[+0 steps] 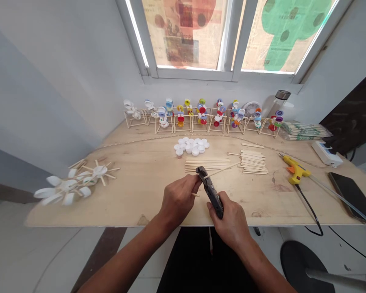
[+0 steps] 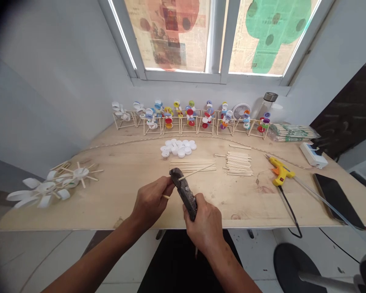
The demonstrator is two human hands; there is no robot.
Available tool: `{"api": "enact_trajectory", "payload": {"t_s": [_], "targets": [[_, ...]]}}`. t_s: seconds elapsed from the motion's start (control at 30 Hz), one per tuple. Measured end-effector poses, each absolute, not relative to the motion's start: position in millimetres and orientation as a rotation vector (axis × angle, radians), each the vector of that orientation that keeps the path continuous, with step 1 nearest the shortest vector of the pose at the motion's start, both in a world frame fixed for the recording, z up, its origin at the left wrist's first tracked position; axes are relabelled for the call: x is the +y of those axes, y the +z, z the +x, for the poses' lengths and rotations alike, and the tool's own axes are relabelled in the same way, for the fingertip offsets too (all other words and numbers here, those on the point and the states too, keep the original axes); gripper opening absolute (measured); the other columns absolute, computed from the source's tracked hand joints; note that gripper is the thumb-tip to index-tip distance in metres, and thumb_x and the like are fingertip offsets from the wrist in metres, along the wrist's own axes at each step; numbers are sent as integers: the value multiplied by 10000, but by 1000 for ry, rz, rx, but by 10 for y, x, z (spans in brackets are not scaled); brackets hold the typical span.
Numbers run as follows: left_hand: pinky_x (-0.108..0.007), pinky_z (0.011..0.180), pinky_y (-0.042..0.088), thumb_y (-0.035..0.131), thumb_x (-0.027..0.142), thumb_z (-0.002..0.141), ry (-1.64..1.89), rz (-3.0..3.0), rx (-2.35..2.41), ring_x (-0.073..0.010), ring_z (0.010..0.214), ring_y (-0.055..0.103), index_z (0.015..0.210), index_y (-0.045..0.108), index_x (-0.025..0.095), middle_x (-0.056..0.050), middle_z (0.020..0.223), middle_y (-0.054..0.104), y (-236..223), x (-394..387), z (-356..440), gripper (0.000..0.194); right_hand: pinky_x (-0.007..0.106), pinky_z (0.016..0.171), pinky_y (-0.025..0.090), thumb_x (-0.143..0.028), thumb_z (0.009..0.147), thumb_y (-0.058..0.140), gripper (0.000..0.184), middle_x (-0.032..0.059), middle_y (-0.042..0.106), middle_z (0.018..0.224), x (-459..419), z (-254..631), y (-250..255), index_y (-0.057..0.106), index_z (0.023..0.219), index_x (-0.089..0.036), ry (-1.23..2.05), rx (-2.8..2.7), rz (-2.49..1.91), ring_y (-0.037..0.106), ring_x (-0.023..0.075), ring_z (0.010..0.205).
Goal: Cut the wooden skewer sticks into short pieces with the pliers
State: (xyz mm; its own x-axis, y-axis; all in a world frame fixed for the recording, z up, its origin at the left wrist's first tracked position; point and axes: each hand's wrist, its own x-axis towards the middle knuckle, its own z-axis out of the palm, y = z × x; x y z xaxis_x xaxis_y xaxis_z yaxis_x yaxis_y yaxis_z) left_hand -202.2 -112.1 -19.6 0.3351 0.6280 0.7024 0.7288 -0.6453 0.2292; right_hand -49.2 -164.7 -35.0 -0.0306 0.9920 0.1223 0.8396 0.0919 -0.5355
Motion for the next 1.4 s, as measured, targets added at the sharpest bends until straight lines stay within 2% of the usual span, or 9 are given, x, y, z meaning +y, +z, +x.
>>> {"api": "enact_trajectory", "payload": {"t_s": [0.13, 0.23, 0.37, 0.57, 0.8, 1.03, 1.4], "targets": [[-214, 499, 339, 444, 184, 848, -1102, -2304, -1262, -99, 514, 475, 805, 559, 152, 18, 553, 509, -237, -1143, -1997, 127, 230, 498, 279, -351, 810, 444, 140, -9, 578, 589, -1665, -497, -316, 453, 792, -213, 522, -1885, -1774, 558, 174, 546], [-226, 491, 314, 459, 155, 834, -1054, -2265, -1202, -101, 504, 455, 876, 554, 149, 24, 547, 489, -267, -1153, -2003, 103, 230, 508, 291, -336, 806, 448, 124, -13, 569, 597, -1680, -492, -286, 444, 780, -214, 567, -1869, -1761, 550, 168, 548], [-227, 465, 278, 436, 111, 829, -1037, -2271, -1136, -90, 467, 423, 959, 534, 138, 34, 536, 466, -282, -1156, -2024, 165, 227, 514, 298, -313, 794, 462, 99, -17, 565, 614, -1697, -483, -265, 440, 785, -217, 592, -1855, -1743, 538, 161, 549], [-212, 434, 257, 403, 101, 839, -1118, -2356, -1086, -74, 427, 395, 904, 538, 141, 46, 513, 440, -215, -1181, -2024, 155, 232, 525, 310, -295, 788, 467, 88, -14, 568, 640, -1759, -455, -254, 449, 823, -217, 564, -1870, -1721, 525, 165, 563], [-187, 439, 294, 414, 142, 852, -1248, -2511, -1113, -66, 444, 424, 766, 505, 156, 36, 539, 479, -74, -1244, -2027, 126, 240, 546, 327, -284, 789, 464, 93, -4, 575, 665, -1790, -436, -251, 456, 852, -217, 500, -1901, -1703, 531, 179, 592], [-175, 429, 311, 375, 185, 870, -1232, -2797, -1252, -64, 441, 440, 748, 475, 173, 31, 580, 517, 58, -1283, -2084, 158, 239, 539, 330, -277, 788, 458, 92, 1, 574, 656, -1802, -426, -286, 455, 854, -214, 443, -1933, -1682, 541, 184, 592], [-181, 479, 350, 401, 180, 865, -1214, -2620, -1234, -80, 496, 505, 782, 529, 160, 24, 573, 544, -30, -1280, -2051, 154, 229, 488, 281, -297, 792, 441, 89, -16, 562, 563, -1780, -467, -303, 439, 787, -208, 380, -1960, -1735, 548, 169, 507]]}}
